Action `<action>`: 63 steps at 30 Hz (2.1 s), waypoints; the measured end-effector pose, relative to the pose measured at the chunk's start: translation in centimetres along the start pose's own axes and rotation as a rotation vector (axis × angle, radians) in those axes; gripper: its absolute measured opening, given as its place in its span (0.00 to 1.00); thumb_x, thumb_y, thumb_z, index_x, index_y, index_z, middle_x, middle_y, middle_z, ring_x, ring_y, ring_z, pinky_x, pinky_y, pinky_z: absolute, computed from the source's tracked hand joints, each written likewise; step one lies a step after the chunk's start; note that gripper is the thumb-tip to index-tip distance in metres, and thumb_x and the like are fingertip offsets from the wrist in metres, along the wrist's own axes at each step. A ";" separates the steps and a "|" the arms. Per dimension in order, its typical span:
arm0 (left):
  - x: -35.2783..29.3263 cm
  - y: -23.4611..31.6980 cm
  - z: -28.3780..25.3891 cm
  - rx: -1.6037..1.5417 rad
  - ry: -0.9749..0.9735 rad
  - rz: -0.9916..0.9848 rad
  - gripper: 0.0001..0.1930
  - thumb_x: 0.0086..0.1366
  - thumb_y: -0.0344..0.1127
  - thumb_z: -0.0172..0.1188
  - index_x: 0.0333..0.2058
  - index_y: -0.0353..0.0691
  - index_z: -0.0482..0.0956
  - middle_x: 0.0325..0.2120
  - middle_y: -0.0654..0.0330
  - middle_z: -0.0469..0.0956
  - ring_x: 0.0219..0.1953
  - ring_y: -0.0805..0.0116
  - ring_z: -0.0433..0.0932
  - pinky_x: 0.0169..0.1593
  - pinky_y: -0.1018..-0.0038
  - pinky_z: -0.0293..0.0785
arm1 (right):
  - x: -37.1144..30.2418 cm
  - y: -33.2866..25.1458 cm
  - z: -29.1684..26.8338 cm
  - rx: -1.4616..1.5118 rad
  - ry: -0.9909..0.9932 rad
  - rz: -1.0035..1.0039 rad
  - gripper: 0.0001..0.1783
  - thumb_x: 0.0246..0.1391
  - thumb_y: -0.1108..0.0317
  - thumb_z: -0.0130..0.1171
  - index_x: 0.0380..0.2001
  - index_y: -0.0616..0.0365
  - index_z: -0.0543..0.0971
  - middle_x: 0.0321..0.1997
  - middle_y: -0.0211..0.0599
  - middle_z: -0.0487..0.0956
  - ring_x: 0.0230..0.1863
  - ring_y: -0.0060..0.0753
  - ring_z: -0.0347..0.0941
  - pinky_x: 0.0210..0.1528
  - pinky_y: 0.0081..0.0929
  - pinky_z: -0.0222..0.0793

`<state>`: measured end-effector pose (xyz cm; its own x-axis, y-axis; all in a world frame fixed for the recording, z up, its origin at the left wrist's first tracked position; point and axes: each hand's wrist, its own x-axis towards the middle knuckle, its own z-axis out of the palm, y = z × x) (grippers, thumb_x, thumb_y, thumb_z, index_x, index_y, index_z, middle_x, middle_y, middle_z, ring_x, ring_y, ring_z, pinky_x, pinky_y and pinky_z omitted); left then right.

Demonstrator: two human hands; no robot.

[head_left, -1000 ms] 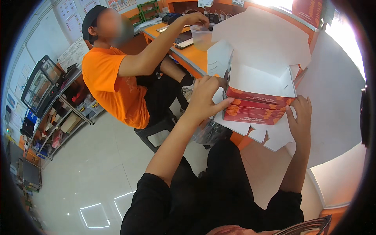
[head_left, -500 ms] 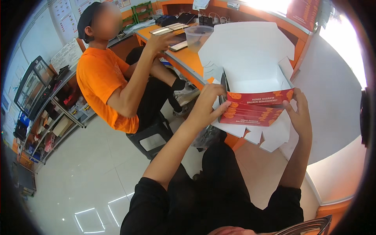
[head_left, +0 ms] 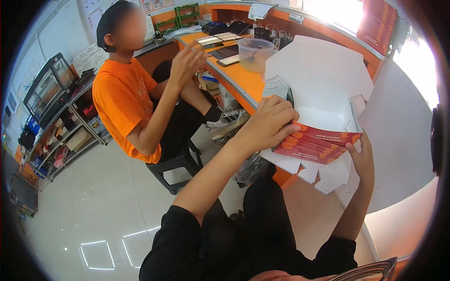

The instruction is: The person assembles cardboard food boxes by hand at a table, reaching for flat pieces, folding them into shape, and stacking the completed boxes.

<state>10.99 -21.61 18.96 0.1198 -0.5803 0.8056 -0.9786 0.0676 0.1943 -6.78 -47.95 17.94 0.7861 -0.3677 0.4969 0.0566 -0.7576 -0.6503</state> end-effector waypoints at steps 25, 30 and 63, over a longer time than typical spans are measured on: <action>-0.8 -2.6 1.2 -0.194 0.117 -0.008 0.10 0.53 0.34 0.64 0.28 0.38 0.73 0.25 0.59 0.69 0.31 0.62 0.70 0.33 0.71 0.66 | 1.2 0.3 -0.8 0.021 -0.108 -0.120 0.20 0.49 0.56 0.60 0.30 0.60 0.65 0.30 0.31 0.64 0.36 0.28 0.60 0.45 0.25 0.56; -0.4 -2.0 1.3 -0.051 0.153 0.024 0.11 0.50 0.36 0.65 0.27 0.39 0.73 0.26 0.60 0.70 0.31 0.62 0.71 0.34 0.70 0.65 | 1.3 1.0 -0.8 0.037 -0.111 -0.161 0.17 0.52 0.59 0.58 0.29 0.61 0.65 0.31 0.32 0.64 0.36 0.28 0.60 0.45 0.25 0.56; -2.2 -2.9 1.9 -0.289 0.189 -0.286 0.40 0.46 0.39 0.70 0.57 0.41 0.59 0.35 0.62 0.69 0.43 0.69 0.67 0.51 0.71 0.59 | 0.6 1.4 -0.3 0.198 -0.075 -0.148 0.26 0.54 0.58 0.54 0.54 0.59 0.68 0.36 0.33 0.70 0.39 0.26 0.63 0.47 0.25 0.60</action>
<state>13.23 -22.10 15.57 0.4336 -0.4519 0.7796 -0.8181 0.1652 0.5508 -6.43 -49.38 17.52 0.8032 -0.2145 0.5558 0.2881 -0.6767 -0.6775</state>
